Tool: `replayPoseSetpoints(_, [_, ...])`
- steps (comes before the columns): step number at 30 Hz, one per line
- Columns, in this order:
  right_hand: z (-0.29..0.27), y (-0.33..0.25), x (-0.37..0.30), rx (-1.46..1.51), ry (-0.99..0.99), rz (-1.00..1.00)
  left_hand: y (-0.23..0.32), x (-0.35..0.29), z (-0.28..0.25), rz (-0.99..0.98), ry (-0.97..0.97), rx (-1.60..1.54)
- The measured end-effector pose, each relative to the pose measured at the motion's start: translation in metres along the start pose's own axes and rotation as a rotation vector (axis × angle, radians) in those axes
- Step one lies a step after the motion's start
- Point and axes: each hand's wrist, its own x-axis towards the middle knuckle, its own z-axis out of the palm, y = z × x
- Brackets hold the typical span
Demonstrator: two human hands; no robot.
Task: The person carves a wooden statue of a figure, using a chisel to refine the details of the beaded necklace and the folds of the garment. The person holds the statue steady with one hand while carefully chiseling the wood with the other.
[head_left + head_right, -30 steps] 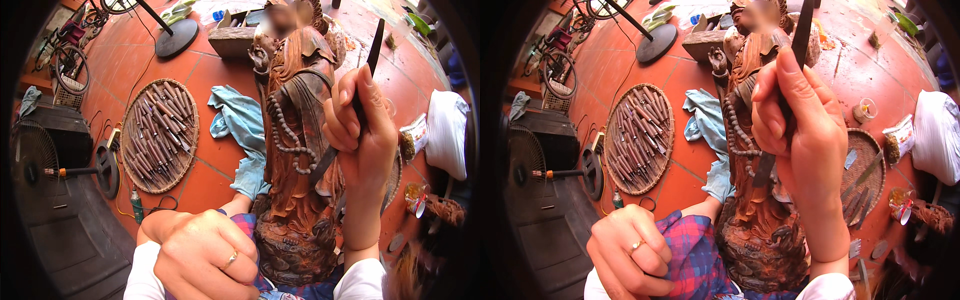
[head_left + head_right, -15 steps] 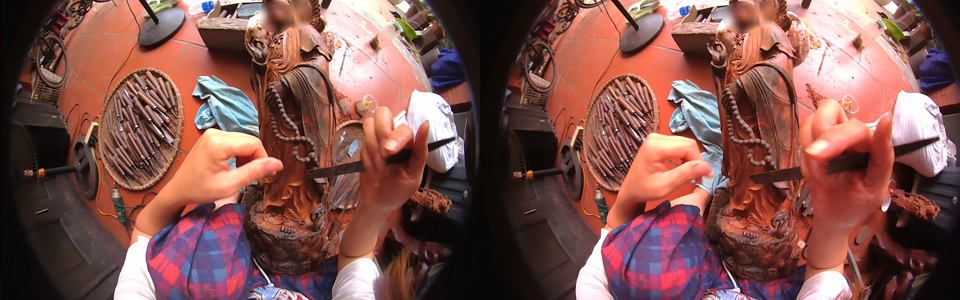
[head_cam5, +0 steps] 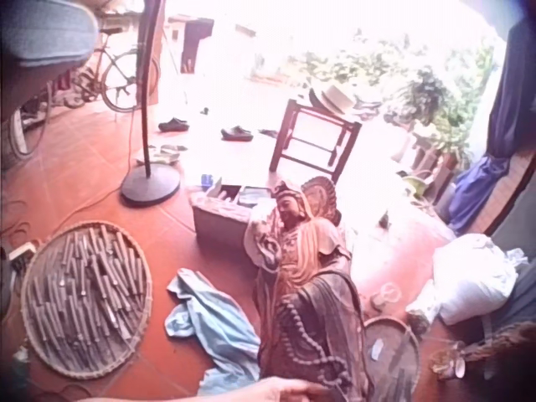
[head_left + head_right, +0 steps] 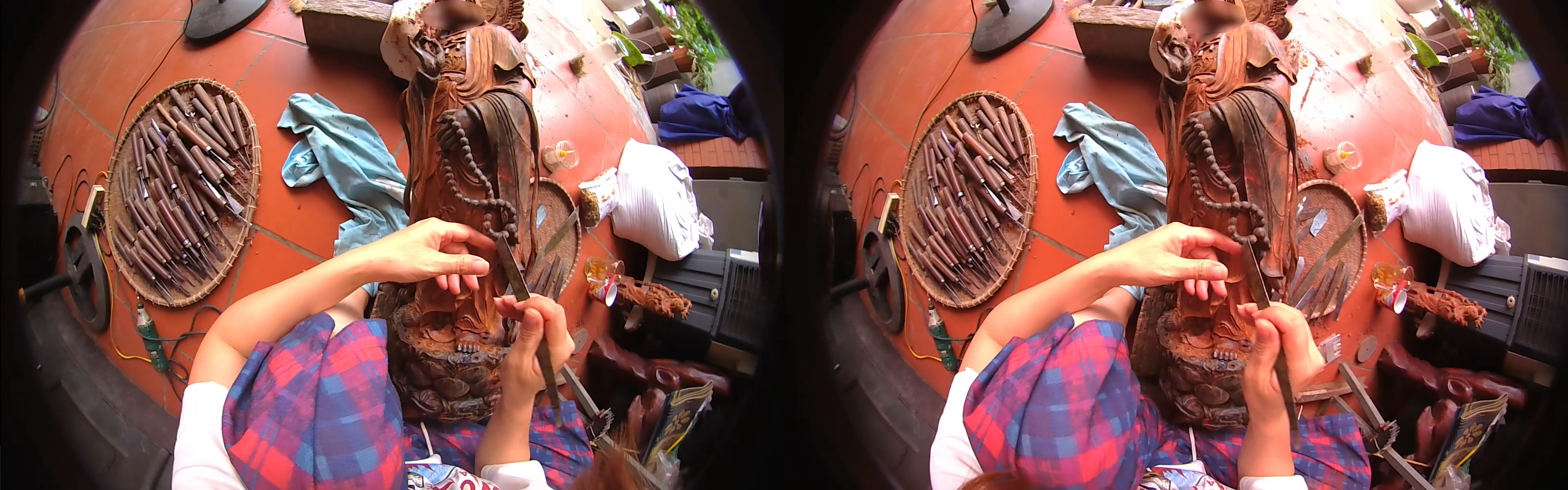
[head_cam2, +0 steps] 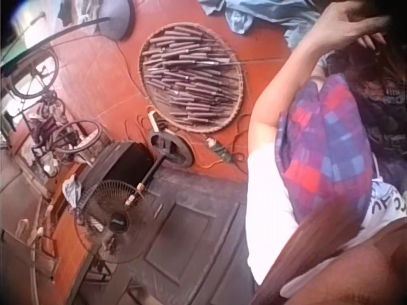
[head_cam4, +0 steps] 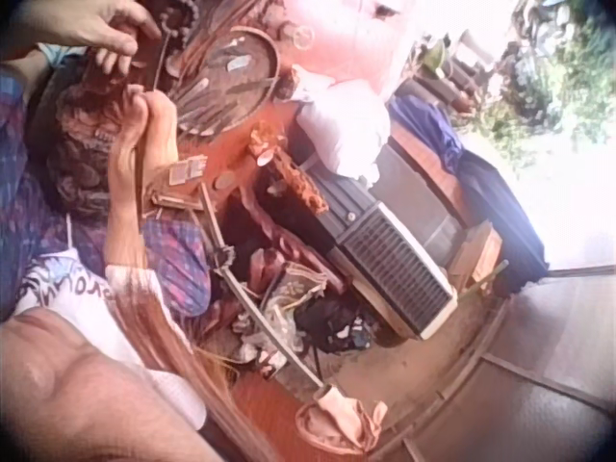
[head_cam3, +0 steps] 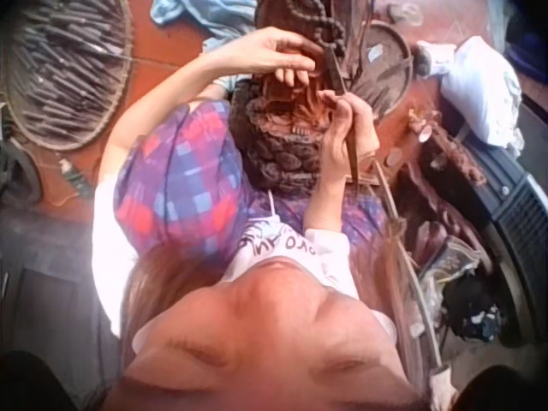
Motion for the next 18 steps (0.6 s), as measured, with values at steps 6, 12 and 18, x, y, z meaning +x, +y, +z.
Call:
replayPoseSetpoints(6, [0.014, -0.011, 0.017, -0.128, -0.137, 0.025, 0.001, 0.016, -0.003, 0.028, -0.038, -0.063])
replayPoseSetpoints(12, [0.033, -0.011, 0.012, 0.023, -0.004, 0.111, -0.005, 0.01, -0.005, 0.107, -0.01, -0.135])
replayPoseSetpoints(18, [0.043, -0.022, 0.011, 0.181, 0.046, 0.226, -0.008, 0.012, -0.006, 0.168, -0.023, -0.086])
